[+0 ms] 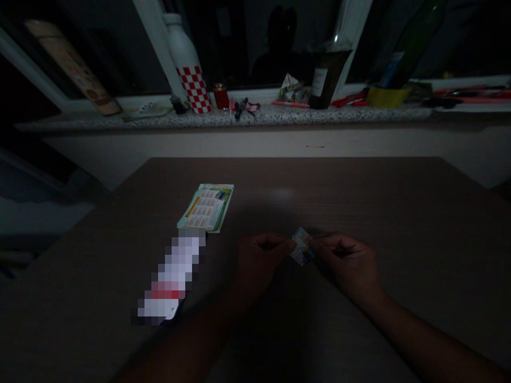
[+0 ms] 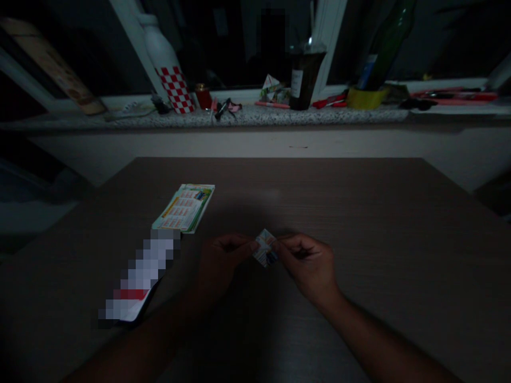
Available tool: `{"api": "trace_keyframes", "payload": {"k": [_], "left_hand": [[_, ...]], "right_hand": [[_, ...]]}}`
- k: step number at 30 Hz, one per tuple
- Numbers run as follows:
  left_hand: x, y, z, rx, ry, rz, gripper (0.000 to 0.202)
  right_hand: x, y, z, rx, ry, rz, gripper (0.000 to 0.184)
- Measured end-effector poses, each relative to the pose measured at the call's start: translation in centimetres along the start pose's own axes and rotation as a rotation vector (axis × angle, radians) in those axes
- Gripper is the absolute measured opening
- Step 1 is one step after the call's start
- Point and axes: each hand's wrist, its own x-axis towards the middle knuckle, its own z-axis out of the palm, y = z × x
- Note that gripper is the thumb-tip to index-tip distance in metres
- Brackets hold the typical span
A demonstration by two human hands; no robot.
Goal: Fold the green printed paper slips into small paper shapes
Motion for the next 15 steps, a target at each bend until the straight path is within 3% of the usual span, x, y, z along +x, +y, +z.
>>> {"api": "trace_keyframes", "payload": {"k": [11,15], "left_hand": [[0.17,-0.15,-0.13,0.018,0.023,0.024,0.020],[0.26,-0.22,-0.20,-0.046,-0.024,0.044,0.021]], "right_hand": [[-0.04,0.06,-0.04,-0.024,0.022,0.011,0.019],[0.02,0.21,-0.12,-0.045,0.027,0.006,0.019]]}}
